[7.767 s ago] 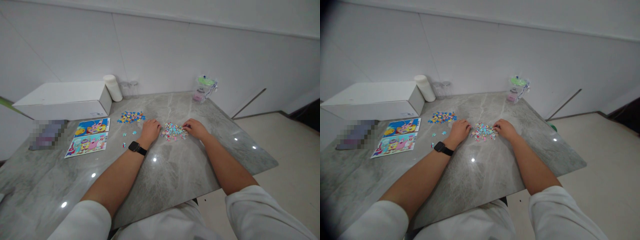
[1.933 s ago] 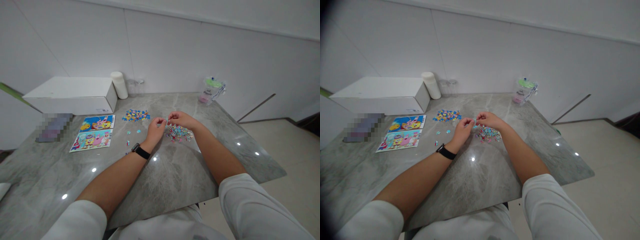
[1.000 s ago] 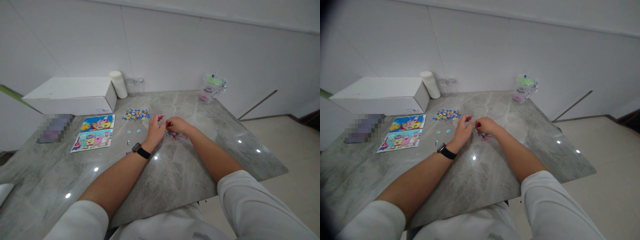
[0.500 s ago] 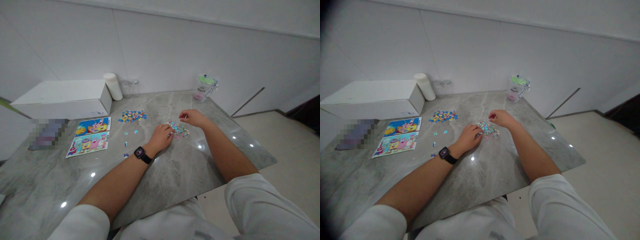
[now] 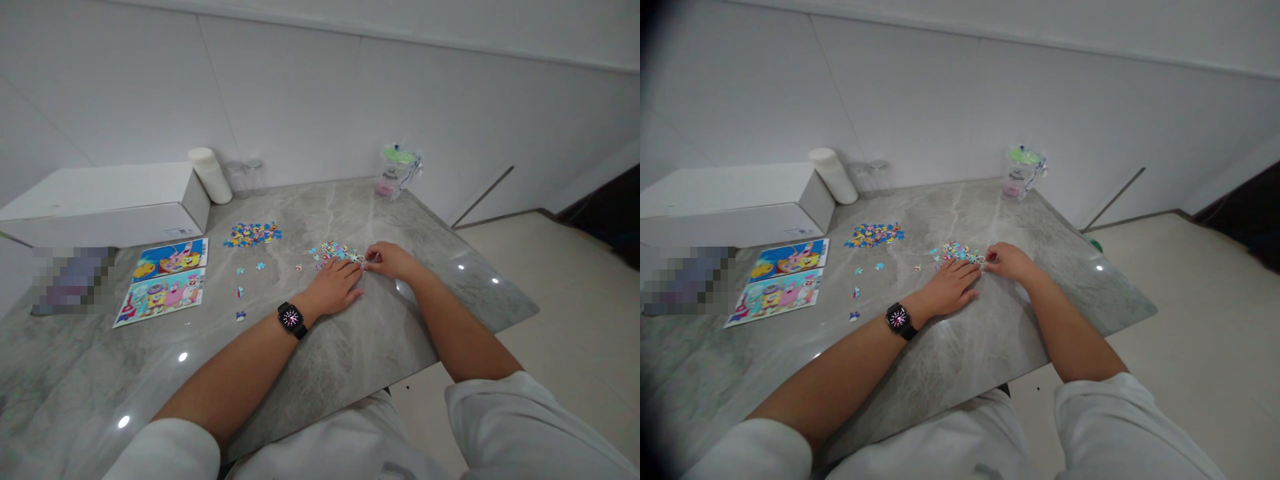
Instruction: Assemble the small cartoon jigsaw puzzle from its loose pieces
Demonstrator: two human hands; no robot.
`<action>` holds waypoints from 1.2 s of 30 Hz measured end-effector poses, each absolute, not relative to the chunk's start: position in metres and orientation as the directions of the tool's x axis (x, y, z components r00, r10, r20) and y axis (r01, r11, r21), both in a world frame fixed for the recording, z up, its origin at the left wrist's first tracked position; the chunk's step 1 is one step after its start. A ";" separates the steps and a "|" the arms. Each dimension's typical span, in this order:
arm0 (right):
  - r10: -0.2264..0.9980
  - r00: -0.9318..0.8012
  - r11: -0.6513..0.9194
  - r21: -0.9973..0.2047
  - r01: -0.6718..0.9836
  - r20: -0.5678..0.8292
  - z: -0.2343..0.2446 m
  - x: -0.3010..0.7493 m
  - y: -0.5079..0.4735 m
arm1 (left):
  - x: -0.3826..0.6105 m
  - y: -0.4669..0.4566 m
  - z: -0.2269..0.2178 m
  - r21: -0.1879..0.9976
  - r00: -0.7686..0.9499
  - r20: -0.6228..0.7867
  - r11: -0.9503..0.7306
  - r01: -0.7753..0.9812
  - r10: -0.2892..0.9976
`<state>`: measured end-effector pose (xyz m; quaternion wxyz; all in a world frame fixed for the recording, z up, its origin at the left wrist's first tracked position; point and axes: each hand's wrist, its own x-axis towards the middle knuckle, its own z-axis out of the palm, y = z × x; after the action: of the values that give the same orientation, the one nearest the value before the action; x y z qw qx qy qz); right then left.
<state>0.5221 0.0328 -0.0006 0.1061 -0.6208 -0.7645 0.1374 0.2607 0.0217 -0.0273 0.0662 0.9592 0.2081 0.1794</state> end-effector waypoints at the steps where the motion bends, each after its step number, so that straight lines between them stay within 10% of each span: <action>1: 0.977 -0.213 0.199 -0.346 0.917 -0.004 -0.001 0.522 0.033 | 0.261 0.021 -0.027 0.203 0.852 0.314 -0.906 0.371 0.419; 36: 0.953 -0.276 0.303 -0.321 0.897 0.129 -0.002 0.520 0.034 | 0.247 0.018 -0.019 0.260 0.874 0.308 -0.917 0.302 0.375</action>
<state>0.5204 0.0340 -0.0017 0.1494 -0.5829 -0.7933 0.0927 0.2467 0.0177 -0.0192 0.1026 0.9626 0.1758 0.1787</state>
